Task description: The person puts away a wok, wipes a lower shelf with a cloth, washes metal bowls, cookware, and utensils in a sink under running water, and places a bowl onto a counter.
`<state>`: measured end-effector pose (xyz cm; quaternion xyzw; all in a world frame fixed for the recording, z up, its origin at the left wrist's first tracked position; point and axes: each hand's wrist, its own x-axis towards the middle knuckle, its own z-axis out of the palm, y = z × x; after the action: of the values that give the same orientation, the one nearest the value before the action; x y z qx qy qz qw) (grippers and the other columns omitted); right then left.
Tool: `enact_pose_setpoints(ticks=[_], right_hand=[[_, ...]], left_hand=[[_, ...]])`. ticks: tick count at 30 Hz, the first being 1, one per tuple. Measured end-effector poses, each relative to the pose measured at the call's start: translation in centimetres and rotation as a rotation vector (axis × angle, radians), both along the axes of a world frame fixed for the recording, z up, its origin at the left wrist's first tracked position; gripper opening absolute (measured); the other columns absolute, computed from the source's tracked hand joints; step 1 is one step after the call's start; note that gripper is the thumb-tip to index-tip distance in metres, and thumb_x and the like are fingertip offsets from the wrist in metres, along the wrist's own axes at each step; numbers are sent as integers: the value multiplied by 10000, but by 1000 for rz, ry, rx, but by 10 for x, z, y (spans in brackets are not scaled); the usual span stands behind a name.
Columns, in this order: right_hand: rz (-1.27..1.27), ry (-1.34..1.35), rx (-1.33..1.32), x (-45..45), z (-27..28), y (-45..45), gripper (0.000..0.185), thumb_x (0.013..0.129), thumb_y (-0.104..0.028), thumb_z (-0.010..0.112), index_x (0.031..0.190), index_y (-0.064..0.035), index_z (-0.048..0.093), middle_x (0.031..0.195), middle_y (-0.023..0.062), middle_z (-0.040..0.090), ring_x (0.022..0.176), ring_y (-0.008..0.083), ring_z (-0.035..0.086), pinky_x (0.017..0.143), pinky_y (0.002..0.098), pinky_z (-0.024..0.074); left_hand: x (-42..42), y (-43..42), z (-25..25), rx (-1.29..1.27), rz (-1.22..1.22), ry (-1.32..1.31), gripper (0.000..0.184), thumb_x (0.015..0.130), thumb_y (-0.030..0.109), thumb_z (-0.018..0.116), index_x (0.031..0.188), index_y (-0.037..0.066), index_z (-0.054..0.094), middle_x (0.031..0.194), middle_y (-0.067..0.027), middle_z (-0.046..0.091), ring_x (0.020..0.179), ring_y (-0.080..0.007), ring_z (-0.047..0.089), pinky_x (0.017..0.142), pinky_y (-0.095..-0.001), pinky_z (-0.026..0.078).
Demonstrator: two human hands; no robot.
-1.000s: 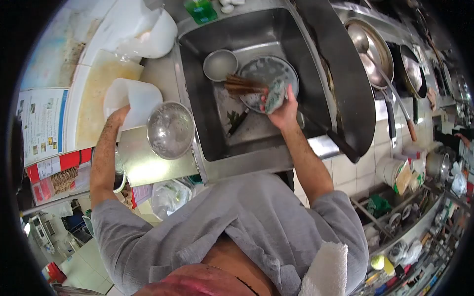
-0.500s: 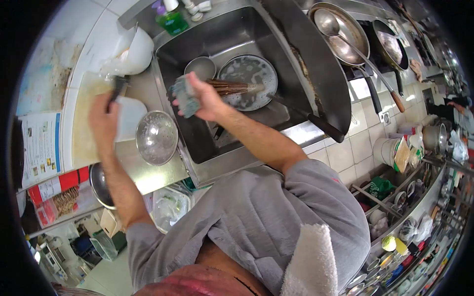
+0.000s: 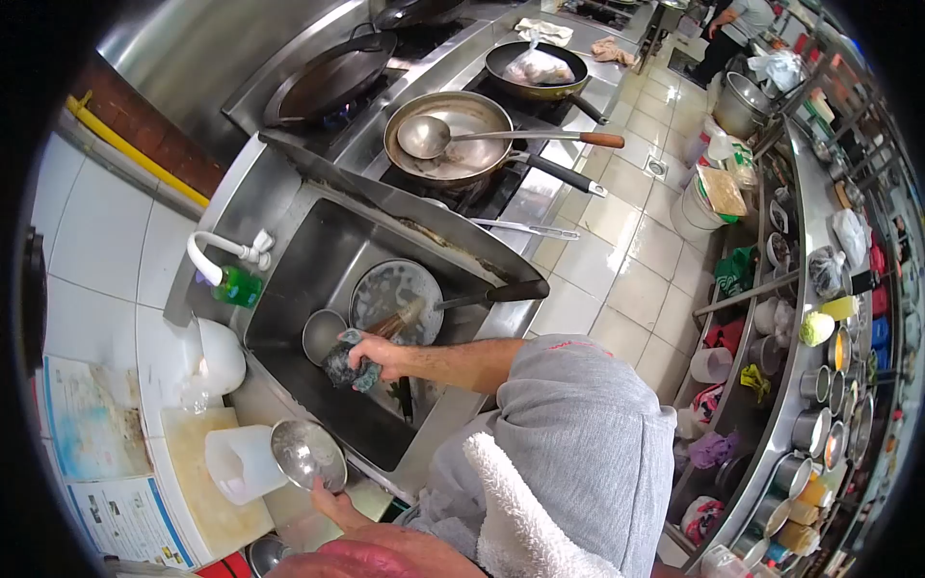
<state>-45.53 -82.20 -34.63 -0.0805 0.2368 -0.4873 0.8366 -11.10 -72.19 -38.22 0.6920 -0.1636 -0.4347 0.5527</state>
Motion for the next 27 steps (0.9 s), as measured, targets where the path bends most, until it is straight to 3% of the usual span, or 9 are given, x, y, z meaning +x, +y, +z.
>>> enact_pose_setpoints(ticks=[6, 9, 10, 13, 15, 19, 21, 25, 27], right_hand=[[-404, 1139, -1097, 11, 54, -34, 540, 636, 45, 539, 1164, -27, 450, 1106, 119, 534, 1043, 291, 506, 910, 375, 405], [-450, 1624, -750, 64, -19, -48, 485, 751, -243, 552, 1191, -54, 473, 1204, 160, 470, 1162, 345, 391, 983, 412, 324], [-478, 1636, -712, 59, -26, -57, 485, 751, -243, 552, 1191, -54, 473, 1204, 160, 470, 1162, 345, 391, 983, 412, 324], [777, 1388, -1196, 12, -51, -75, 489, 780, -382, 506, 1167, -84, 497, 1252, 171, 425, 1183, 386, 336, 959, 472, 313], [-10, 2079, -1582, -38, -70, -74, 375, 789, -311, 523, 1096, -96, 517, 1199, 195, 447, 1138, 391, 371, 896, 475, 344], [-364, 2113, -1393, -46, 1, -63, 319, 774, -261, 545, 1059, -119, 518, 1123, 199, 482, 1027, 346, 478, 816, 465, 384], [-324, 1256, -558, 17, -31, -86, 299, 785, -275, 560, 1056, -154, 526, 1069, 182, 499, 1085, 343, 431, 832, 485, 358], [255, 1893, -1528, -34, -5, -54, 290, 779, -264, 537, 1070, -256, 534, 1098, 154, 488, 1059, 307, 464, 825, 470, 368], [-164, 2150, -1851, -66, -9, -76, 305, 764, -243, 547, 1068, -267, 542, 1135, 146, 442, 1101, 340, 412, 868, 451, 349]], left_hand=[[-159, -70, 70, -174, -271, 49, 545, 901, 357, 456, 1313, 34, 304, 1227, -186, 444, 1053, -329, 510, 786, -473, 498], [-191, -114, 52, -262, -610, 64, 549, 901, 413, 427, 1330, 101, 285, 1224, -158, 452, 1025, -329, 527, 629, -428, 532], [-186, -133, 26, -283, -591, -53, 539, 904, 410, 419, 1322, 90, 302, 1206, -163, 467, 991, -323, 545, 582, -410, 532], [-190, -133, 32, -324, -526, -7, 527, 896, 405, 434, 1291, 64, 364, 1171, -177, 498, 918, -293, 582, 499, -375, 539], [-204, -118, 43, -210, -749, -95, 611, 860, 445, 505, 1282, 29, 358, 1184, -190, 477, 928, -309, 563, 557, -389, 554], [-269, -119, 49, -231, -597, 31, 557, 895, 396, 467, 1313, 52, 335, 1198, -172, 468, 915, -279, 554, 484, -344, 483], [-264, -142, 57, -359, -670, -193, 490, 924, 329, 408, 1305, 27, 349, 1174, -180, 481, 921, -274, 545, 625, -365, 502], [-204, -156, 49, -376, -620, -143, 492, 935, 297, 412, 1280, -51, 369, 1226, -213, 466, 1025, -282, 507, 855, -385, 436], [-198, -153, 19, -437, -670, -448, 478, 918, 329, 431, 1277, 16, 382, 1123, -176, 523, 828, -239, 590, 493, -325, 507]])
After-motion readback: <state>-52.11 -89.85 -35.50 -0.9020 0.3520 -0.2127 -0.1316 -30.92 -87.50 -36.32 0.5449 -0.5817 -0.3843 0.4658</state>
